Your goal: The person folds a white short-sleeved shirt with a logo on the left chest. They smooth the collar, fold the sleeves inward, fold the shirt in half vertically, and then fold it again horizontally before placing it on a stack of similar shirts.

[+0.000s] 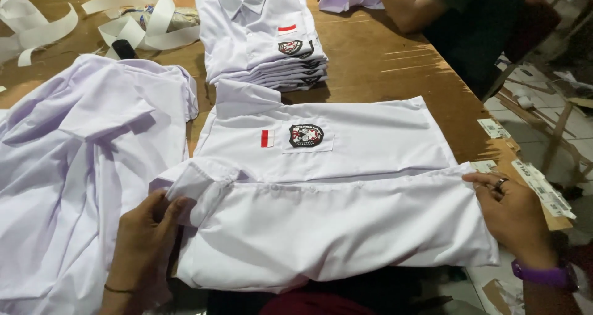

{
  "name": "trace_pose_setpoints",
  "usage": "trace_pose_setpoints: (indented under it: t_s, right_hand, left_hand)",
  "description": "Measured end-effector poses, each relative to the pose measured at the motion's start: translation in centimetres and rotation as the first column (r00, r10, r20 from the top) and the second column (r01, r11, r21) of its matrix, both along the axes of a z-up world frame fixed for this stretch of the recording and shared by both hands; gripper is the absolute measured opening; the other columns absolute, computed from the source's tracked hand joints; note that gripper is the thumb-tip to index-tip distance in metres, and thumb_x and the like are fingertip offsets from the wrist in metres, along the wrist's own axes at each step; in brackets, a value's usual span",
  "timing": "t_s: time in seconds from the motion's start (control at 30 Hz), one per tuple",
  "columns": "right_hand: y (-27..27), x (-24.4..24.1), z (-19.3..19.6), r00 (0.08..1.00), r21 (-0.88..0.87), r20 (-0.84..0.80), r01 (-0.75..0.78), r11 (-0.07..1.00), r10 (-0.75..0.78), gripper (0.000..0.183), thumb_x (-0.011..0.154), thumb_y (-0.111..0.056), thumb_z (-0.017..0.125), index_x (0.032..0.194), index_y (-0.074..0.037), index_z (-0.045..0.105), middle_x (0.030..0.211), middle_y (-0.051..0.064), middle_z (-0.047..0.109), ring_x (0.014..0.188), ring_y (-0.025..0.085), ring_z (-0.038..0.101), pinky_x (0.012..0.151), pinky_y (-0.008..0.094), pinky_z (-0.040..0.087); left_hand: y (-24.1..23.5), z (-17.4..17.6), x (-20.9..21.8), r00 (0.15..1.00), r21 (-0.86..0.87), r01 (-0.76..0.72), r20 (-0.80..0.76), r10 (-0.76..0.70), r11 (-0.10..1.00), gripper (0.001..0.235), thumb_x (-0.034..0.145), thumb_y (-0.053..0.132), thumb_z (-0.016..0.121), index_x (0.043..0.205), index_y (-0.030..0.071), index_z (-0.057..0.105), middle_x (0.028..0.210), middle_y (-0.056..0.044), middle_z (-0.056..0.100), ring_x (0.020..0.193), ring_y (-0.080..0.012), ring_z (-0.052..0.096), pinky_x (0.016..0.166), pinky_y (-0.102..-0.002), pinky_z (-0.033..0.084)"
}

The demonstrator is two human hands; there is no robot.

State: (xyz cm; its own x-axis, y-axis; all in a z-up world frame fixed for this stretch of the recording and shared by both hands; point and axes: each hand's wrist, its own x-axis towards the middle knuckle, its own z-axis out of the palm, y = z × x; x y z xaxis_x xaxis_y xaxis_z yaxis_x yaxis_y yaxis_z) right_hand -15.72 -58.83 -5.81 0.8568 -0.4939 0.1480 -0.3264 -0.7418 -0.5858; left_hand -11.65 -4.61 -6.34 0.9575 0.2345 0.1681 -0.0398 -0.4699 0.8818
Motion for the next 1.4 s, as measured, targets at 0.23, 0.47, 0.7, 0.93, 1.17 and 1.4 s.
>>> trace_pose_setpoints:
  t_s: [0.23,0.47,0.7,0.93,1.17,1.4]
  right_hand:
    - [1.2,-0.4,1.7,0.992,0.109,-0.067,0.110,0.988,-0.103,0.024,0.102,-0.021,0.062,0.113,-0.019,0.084,0.060,0.008,0.044,0.053,0.022,0.032,0.053,0.035,0.027]
    - [0.2,0.4,1.0,0.992,-0.032,-0.123,0.027,0.999,-0.031,0.026,0.099,-0.019,0.062,0.114,-0.020,0.084,0.102,0.010,0.080,0.052,0.026,0.052,0.061,0.037,0.041]
    - [-0.6,0.8,0.1,0.994,-0.126,-0.114,-0.017,0.992,0.003,0.028,0.095,-0.019,0.064,0.118,-0.018,0.081,0.126,0.008,0.074,0.109,0.031,0.070,0.094,0.041,0.050]
    - [0.8,0.7,0.8,0.988,-0.145,-0.149,0.022,0.989,-0.043,0.033,0.096,-0.022,0.061,0.126,-0.021,0.075,0.113,0.016,0.076,0.098,0.037,0.070,0.086,0.048,0.051]
    - [1.9,1.1,2.4,0.978,-0.102,-0.184,0.078,0.992,-0.096,0.035,0.098,-0.037,0.064,0.125,-0.016,0.074,0.112,0.009,0.075,0.098,0.033,0.069,0.084,0.048,0.051]
    - [1.6,2.8,0.1,0.982,-0.558,-0.053,-0.181,0.810,0.183,0.035,0.097,-0.031,0.065,0.122,-0.009,0.073,0.129,0.014,0.064,0.116,0.038,0.061,0.090,0.052,0.054]
  left_hand:
    - [0.5,-0.9,0.7,0.995,0.189,-0.086,0.068,0.074,0.978,0.024,0.093,0.028,0.075,0.105,0.008,0.077,0.082,-0.004,0.074,0.076,-0.0118,0.061,0.070,-0.031,0.049]
    - [-0.9,1.1,-0.1,0.989,0.171,-0.147,0.026,0.145,0.974,0.017,0.097,0.025,0.072,0.100,0.009,0.076,0.067,-0.005,0.061,0.063,-0.0139,0.050,0.061,-0.032,0.043]
    - [0.0,0.3,0.9,0.975,0.416,-0.132,-0.109,0.194,0.900,0.036,0.080,0.043,0.079,0.106,0.019,0.077,0.092,-0.004,0.079,0.089,-0.0250,0.074,0.084,-0.039,0.054]
    - [-0.1,0.0,0.9,0.972,0.466,-0.145,-0.099,0.215,0.873,0.032,0.084,0.041,0.073,0.108,0.020,0.073,0.099,-0.005,0.079,0.095,-0.0332,0.072,0.081,-0.048,0.053]
    - [-0.7,1.8,0.6,0.980,0.396,-0.111,-0.109,0.166,0.912,0.041,0.084,0.037,0.071,0.121,0.021,0.067,0.117,-0.004,0.075,0.106,-0.0297,0.070,0.088,-0.046,0.051]
    - [-3.0,3.5,2.8,0.959,0.845,-0.164,0.256,-0.117,0.510,0.053,0.086,0.044,0.071,0.132,0.019,0.066,0.136,-0.012,0.064,0.121,-0.0392,0.058,0.091,-0.055,0.051]
